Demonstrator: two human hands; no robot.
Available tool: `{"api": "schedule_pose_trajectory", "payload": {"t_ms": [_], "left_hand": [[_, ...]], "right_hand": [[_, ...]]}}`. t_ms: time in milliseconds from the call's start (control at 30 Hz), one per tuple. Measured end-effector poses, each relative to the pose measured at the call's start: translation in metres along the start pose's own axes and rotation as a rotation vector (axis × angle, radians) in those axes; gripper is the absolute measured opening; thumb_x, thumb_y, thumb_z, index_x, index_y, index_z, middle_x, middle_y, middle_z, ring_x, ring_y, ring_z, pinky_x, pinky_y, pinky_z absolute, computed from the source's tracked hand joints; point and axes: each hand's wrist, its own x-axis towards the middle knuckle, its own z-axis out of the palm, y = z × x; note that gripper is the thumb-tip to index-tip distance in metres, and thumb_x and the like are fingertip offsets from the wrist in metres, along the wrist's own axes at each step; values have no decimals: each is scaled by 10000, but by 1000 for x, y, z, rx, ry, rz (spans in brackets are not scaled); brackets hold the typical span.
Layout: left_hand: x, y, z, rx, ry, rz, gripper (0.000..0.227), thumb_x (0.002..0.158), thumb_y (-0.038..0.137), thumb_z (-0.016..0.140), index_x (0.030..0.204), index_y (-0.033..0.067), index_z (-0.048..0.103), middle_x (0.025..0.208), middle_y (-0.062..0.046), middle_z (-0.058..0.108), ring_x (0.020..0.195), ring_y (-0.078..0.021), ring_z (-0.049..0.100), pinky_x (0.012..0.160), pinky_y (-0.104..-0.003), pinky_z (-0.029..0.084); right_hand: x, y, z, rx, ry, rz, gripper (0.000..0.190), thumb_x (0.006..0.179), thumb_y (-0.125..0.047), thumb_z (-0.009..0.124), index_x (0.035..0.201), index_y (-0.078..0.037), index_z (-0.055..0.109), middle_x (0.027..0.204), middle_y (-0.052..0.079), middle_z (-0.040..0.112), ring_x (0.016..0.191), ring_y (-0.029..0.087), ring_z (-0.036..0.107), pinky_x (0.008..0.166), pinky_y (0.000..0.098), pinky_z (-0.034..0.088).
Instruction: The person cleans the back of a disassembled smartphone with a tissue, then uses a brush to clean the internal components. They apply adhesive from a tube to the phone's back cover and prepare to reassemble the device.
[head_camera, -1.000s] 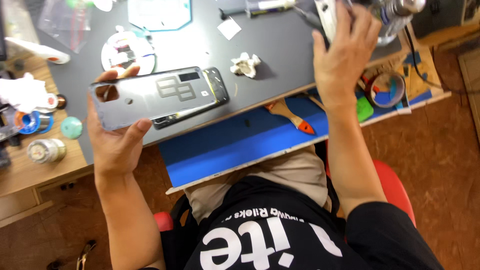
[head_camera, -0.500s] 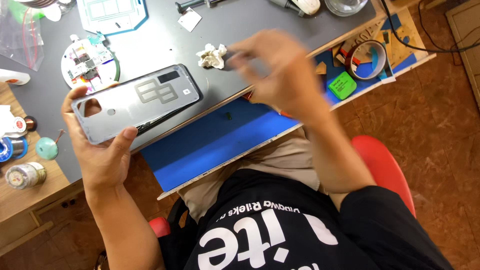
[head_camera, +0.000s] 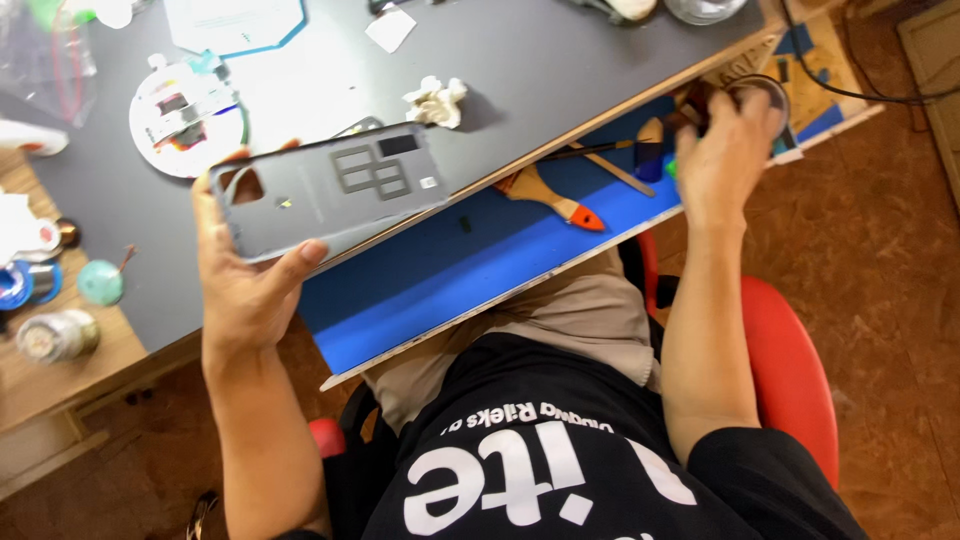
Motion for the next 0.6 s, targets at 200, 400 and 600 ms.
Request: {"api": "schedule_pose_trajectory", "payload": {"t_ms": [200,400,600], "left_hand": [[2,5,-5,-33,-14,6,766,905,120,779,1519,103,322,1556,-230,495,1416,-298,520,1162,-437,508],[-3,13,-9,-6,-16,-46,734,915,160,779,1495,130,331,1551,-214,487,1382,-258,488,1083,-397,528],[-2,1,-7,-73,-19,-33,756,896,152,769,1500,106,316,1555,-253,490,1414,-331,522,1156,-451,504]], "right_hand": [[2,-8,12,24,107,10,230,902,-112,863,1002,57,744,1107,209,574,1010,418,502,847,552,470],[4,-24,5,-44,287,-16,182,842,-6,896,924,63,750,1062,198,569,1019,391,542,820,529,462],[-3,-48,-3,47,503,-5,322,1060,-255,819,817,-48,778,1341,154,604,1328,340,481,1155,672,317]]}}
